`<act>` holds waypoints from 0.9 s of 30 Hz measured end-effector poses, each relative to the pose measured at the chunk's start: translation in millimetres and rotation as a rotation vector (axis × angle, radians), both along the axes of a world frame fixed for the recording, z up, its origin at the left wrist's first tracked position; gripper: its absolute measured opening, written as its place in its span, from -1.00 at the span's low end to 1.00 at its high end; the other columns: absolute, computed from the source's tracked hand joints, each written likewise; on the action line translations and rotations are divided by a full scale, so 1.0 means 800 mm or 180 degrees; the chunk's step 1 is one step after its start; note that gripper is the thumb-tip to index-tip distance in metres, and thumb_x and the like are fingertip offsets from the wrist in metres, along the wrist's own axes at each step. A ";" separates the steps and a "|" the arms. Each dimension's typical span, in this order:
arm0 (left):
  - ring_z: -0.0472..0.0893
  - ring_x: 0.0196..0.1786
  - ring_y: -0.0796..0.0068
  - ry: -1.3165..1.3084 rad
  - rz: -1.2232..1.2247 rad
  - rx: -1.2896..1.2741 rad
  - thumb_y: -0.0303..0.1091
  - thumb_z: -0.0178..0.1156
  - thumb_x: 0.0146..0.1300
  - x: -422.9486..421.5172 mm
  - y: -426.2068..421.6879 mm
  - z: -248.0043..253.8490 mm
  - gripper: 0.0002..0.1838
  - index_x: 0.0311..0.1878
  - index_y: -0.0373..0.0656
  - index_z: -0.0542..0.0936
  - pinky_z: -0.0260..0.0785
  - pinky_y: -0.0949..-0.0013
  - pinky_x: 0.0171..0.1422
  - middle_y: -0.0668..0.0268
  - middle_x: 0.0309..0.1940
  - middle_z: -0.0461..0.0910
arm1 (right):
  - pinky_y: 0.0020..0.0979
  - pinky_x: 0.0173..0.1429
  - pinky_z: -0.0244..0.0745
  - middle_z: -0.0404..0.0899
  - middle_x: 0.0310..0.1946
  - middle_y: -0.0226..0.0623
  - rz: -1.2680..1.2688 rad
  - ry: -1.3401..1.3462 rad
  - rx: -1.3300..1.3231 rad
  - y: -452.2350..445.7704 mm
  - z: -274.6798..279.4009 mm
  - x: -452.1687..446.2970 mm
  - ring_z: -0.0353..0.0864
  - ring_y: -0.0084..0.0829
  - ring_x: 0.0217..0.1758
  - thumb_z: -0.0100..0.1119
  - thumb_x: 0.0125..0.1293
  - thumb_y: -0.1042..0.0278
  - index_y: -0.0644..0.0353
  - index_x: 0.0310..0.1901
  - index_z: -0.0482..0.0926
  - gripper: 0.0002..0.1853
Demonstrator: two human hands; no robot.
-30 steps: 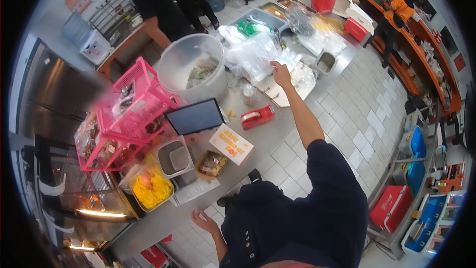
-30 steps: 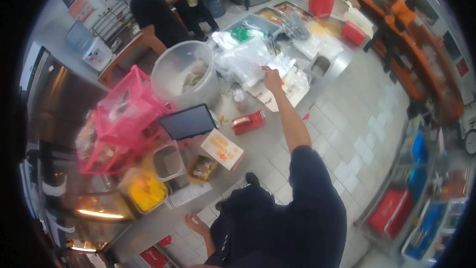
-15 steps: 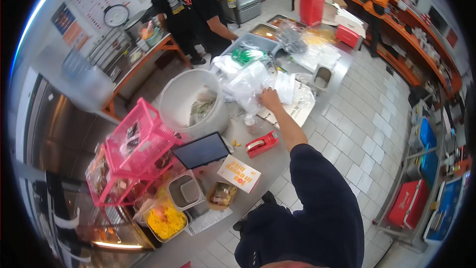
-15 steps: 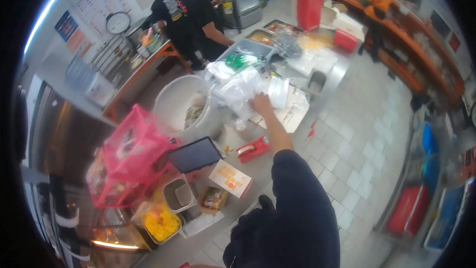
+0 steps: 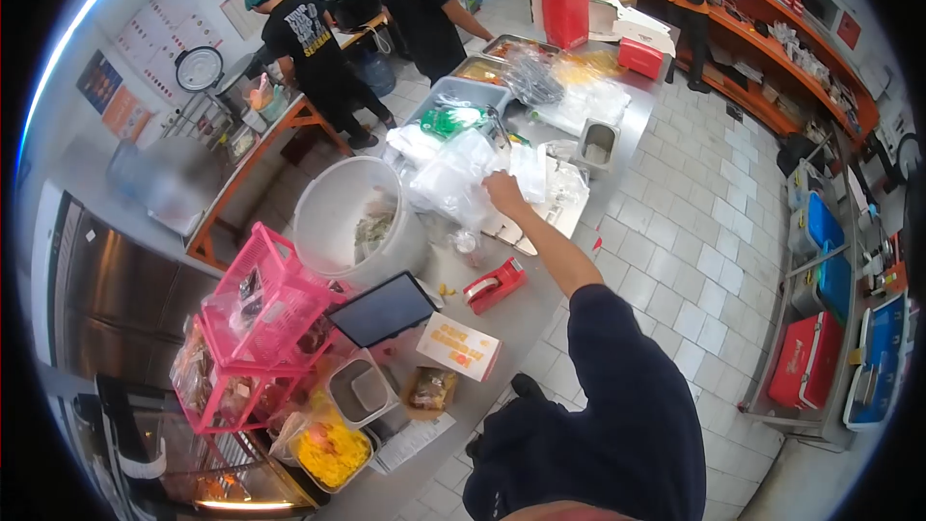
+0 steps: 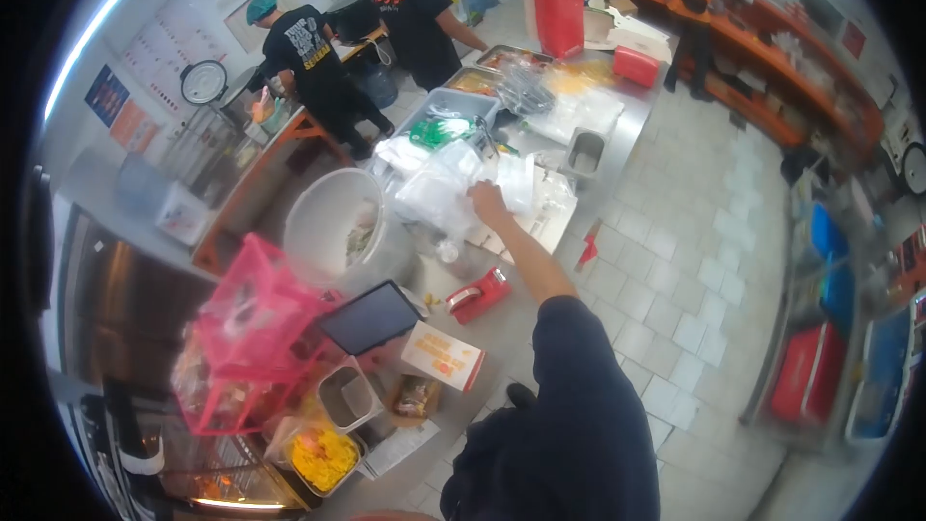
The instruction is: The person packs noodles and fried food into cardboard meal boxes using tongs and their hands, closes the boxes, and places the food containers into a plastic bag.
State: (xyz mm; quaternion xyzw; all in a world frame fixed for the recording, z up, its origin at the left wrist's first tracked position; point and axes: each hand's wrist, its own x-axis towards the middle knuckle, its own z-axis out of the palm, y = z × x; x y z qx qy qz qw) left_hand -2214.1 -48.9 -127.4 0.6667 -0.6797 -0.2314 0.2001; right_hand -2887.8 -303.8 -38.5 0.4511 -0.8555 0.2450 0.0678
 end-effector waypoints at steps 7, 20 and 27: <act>0.60 -0.22 0.13 -0.0015 -0.0094 0.0121 -0.17 0.28 0.43 -0.005 -0.008 0.000 -0.65 -0.22 -0.36 0.61 0.46 0.12 -0.03 0.06 -0.32 0.61 | 0.06 0.21 0.41 0.61 -0.05 -0.27 0.0544 0.0274 0.0796 0.029 0.030 -0.012 0.50 -0.12 0.19 0.32 0.25 0.30 -0.19 0.00 0.75 -0.72; 0.60 -0.25 0.15 0.0019 -0.0068 0.0217 -0.16 0.28 0.43 -0.004 -0.008 0.002 -0.64 -0.24 -0.35 0.61 0.46 0.13 -0.07 0.08 -0.35 0.61 | 0.05 0.09 0.44 0.63 -0.12 -0.20 -0.0077 0.0331 -0.0223 0.017 0.038 0.016 0.56 -0.13 0.10 0.25 0.29 0.23 0.10 -0.18 0.66 -0.82; 0.60 -0.27 0.17 0.0020 -0.0059 0.0307 -0.16 0.29 0.43 0.000 -0.003 0.006 -0.64 -0.25 -0.35 0.60 0.46 0.14 -0.09 0.09 -0.37 0.61 | -0.07 0.01 0.59 0.72 -0.25 -0.03 0.1049 -0.0684 -0.0250 0.004 0.000 -0.033 0.70 -0.02 -0.10 0.27 0.25 0.24 0.14 -0.06 0.69 -0.73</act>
